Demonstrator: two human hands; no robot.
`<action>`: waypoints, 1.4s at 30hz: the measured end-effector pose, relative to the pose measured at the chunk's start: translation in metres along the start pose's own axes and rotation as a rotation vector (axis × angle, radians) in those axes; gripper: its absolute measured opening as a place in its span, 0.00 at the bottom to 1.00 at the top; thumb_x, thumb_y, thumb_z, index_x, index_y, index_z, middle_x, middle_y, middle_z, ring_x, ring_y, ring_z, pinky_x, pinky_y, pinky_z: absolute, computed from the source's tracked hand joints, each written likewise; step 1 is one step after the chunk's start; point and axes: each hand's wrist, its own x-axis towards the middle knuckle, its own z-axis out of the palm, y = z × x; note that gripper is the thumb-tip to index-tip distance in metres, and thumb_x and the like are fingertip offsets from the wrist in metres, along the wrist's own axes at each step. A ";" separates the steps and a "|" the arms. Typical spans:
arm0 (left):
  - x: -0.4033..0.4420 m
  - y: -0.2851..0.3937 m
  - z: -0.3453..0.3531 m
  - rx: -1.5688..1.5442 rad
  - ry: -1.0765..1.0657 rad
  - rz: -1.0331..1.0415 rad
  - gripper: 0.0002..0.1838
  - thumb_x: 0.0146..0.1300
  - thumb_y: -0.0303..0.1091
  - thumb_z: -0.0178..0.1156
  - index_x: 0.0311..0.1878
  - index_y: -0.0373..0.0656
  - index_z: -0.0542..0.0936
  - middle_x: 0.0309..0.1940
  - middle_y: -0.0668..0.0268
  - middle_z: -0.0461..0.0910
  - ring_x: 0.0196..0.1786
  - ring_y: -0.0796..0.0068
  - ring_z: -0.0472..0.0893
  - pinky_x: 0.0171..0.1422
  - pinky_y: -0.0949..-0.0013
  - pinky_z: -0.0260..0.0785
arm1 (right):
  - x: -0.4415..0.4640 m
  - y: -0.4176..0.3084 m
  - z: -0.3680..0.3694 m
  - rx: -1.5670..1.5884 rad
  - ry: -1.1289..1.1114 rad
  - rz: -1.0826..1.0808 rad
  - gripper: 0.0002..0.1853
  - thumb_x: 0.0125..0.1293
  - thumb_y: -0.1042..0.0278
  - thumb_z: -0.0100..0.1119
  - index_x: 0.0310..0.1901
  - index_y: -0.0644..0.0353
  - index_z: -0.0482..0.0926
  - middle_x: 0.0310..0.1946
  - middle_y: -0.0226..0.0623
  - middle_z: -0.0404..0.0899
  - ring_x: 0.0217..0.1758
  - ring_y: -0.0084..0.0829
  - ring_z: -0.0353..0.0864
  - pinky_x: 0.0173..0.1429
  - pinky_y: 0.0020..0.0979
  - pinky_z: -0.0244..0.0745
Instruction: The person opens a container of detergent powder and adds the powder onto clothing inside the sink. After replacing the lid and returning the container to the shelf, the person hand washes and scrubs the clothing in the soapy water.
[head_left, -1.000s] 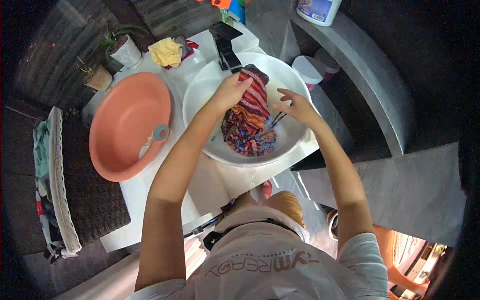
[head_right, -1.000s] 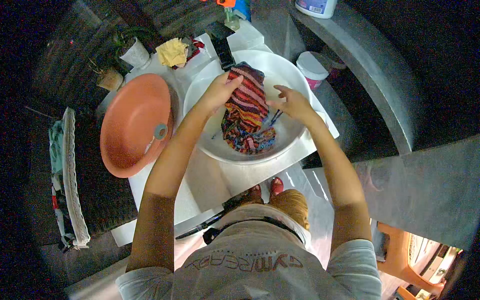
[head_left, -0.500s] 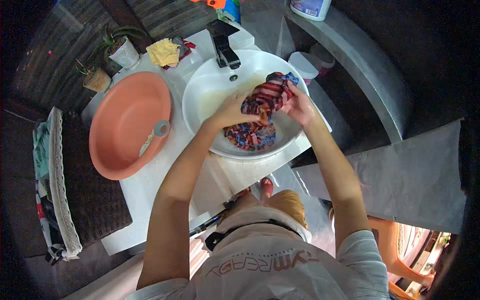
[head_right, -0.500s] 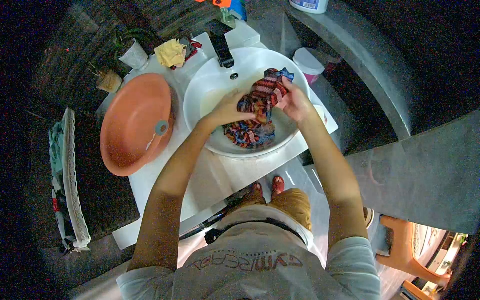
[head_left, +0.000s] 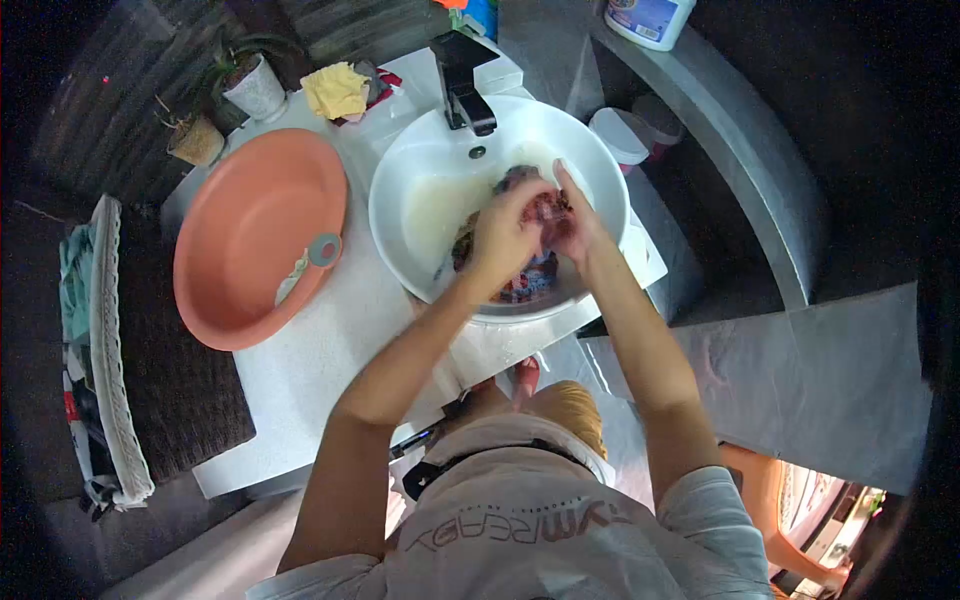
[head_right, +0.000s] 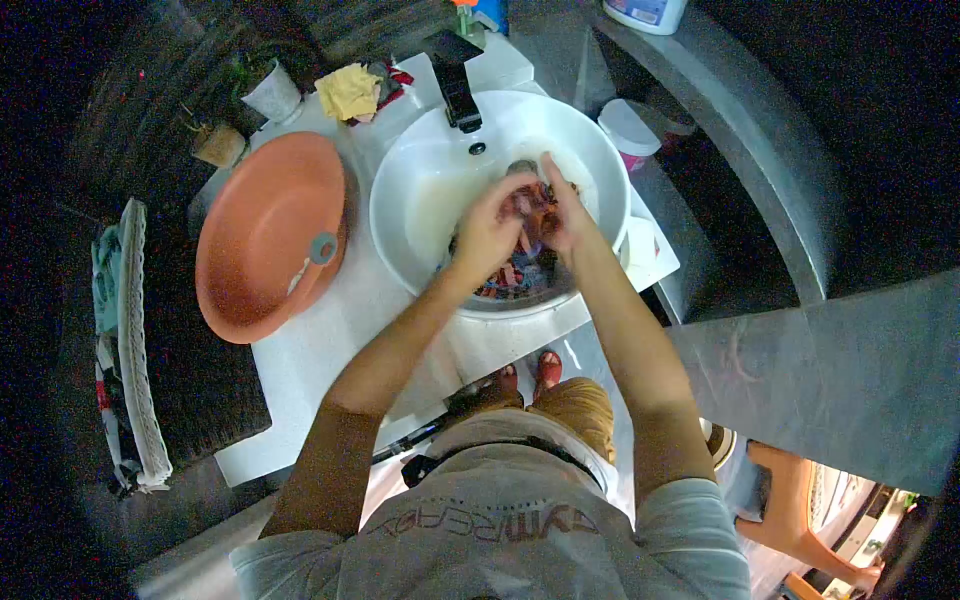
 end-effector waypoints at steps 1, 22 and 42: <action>-0.008 0.019 0.005 0.222 -0.068 0.146 0.18 0.46 0.18 0.51 0.44 0.40 0.72 0.38 0.57 0.76 0.36 0.59 0.78 0.38 0.63 0.69 | 0.016 0.001 -0.010 -0.024 -0.014 0.122 0.22 0.57 0.46 0.60 0.41 0.58 0.77 0.37 0.40 0.79 0.40 0.34 0.79 0.48 0.35 0.75; 0.016 -0.069 -0.005 0.289 0.161 -0.472 0.25 0.63 0.50 0.49 0.30 0.33 0.77 0.25 0.45 0.76 0.32 0.46 0.76 0.39 0.56 0.68 | 0.008 0.033 -0.011 -0.478 0.207 -0.012 0.19 0.66 0.56 0.48 0.47 0.65 0.73 0.40 0.41 0.76 0.33 0.25 0.78 0.34 0.23 0.76; 0.058 -0.056 -0.122 0.338 -0.644 -0.537 0.24 0.57 0.52 0.59 0.40 0.36 0.79 0.28 0.66 0.79 0.33 0.78 0.76 0.43 0.72 0.68 | 0.013 -0.059 -0.004 -0.738 -0.183 -0.134 0.15 0.63 0.60 0.55 0.43 0.63 0.74 0.36 0.34 0.79 0.36 0.24 0.79 0.44 0.27 0.74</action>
